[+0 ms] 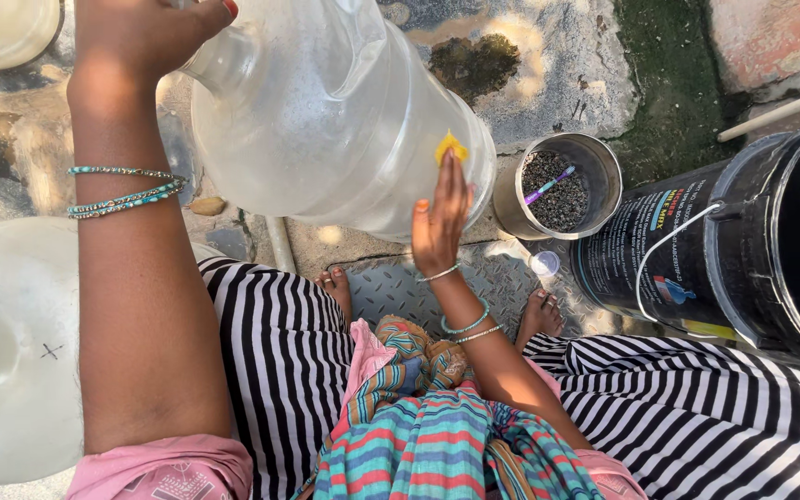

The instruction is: The person scrubs the exterior of a large plastic water dispenser bottle with a yellow sponge. They rotate the bottle to clean different sides and dip the sponge into a small container of liquid before continuing to scrub.

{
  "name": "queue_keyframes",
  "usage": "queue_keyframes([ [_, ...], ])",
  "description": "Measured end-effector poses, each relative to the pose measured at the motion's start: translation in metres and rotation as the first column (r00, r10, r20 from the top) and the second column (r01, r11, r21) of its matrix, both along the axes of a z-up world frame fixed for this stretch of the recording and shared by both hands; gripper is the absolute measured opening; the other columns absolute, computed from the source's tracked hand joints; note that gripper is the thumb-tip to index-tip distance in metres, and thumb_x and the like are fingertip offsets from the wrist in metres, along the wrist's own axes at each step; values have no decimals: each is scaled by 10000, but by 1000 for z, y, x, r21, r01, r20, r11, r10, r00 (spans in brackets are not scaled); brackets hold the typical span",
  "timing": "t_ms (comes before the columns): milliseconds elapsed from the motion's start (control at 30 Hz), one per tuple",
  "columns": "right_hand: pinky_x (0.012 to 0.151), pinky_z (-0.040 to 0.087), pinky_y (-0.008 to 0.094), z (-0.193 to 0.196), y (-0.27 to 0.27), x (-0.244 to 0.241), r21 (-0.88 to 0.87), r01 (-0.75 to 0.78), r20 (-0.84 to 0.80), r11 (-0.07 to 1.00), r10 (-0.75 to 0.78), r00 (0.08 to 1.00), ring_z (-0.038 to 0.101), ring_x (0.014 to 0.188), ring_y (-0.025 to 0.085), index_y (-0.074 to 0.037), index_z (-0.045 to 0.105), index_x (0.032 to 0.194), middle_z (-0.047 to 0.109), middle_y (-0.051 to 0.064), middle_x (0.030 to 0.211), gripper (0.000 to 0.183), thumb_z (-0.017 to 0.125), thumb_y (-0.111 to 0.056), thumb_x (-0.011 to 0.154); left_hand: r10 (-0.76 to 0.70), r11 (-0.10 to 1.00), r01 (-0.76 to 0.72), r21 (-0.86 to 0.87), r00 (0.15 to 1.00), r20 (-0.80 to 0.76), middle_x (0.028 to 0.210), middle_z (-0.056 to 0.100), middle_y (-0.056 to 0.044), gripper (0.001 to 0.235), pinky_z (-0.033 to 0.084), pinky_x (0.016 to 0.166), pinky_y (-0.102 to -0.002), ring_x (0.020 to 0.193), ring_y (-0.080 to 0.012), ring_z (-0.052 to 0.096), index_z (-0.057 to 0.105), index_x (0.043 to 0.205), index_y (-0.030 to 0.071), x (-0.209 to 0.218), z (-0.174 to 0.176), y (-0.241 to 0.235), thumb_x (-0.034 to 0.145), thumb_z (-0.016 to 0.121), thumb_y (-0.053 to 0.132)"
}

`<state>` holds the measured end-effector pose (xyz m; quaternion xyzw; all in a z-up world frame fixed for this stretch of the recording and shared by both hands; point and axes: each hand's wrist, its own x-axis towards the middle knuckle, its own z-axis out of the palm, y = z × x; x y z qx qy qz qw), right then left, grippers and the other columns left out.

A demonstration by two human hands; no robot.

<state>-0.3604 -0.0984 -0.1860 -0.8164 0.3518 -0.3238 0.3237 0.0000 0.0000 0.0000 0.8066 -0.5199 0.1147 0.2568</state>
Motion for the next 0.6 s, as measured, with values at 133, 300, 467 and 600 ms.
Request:
queue_keyframes([
  [133, 1252, 109, 512, -63, -49, -34, 80, 201, -206, 976, -181, 962, 208, 1583, 367, -81, 257, 1637, 213, 215, 1699, 802, 191, -611, 1039, 93, 995, -100, -21, 972, -215, 807, 736, -89, 345, 552, 598, -347, 663, -216, 700, 741, 937, 48, 0, 5, 3, 877, 912, 341],
  [300, 1300, 111, 472, -62, -44, -15, 359, 165, 16, 919, -183, 983, 122, 1611, 390, -37, 218, 1627, 183, 209, 1718, 711, 227, -527, 1112, 94, 992, -112, -54, 960, -262, 806, 727, -96, 303, 563, 611, -339, 676, -201, 704, 738, 969, 50, 0, 2, 1, 862, 875, 298],
  [467, 1354, 148, 474, -8, 20, 11, 105, -124, 183, 987, 104, 978, 141, 1657, 361, -70, 191, 1679, 207, 187, 1752, 768, 159, -575, 1102, -2, 998, 1, -62, 1000, -28, 816, 745, -139, 282, 574, 613, -365, 655, -228, 711, 773, 1019, 19, 2, -2, -1, 857, 908, 206],
  [600, 1310, 55, 619, -24, 22, -4, -69, -27, 39, 997, 30, 999, 185, 1627, 360, -64, 183, 1647, 242, 178, 1718, 717, 180, -560, 1128, -18, 997, 11, -76, 996, -91, 842, 745, -141, 298, 575, 616, -357, 678, -226, 717, 771, 1048, 17, 5, -1, 3, 869, 906, 213],
])
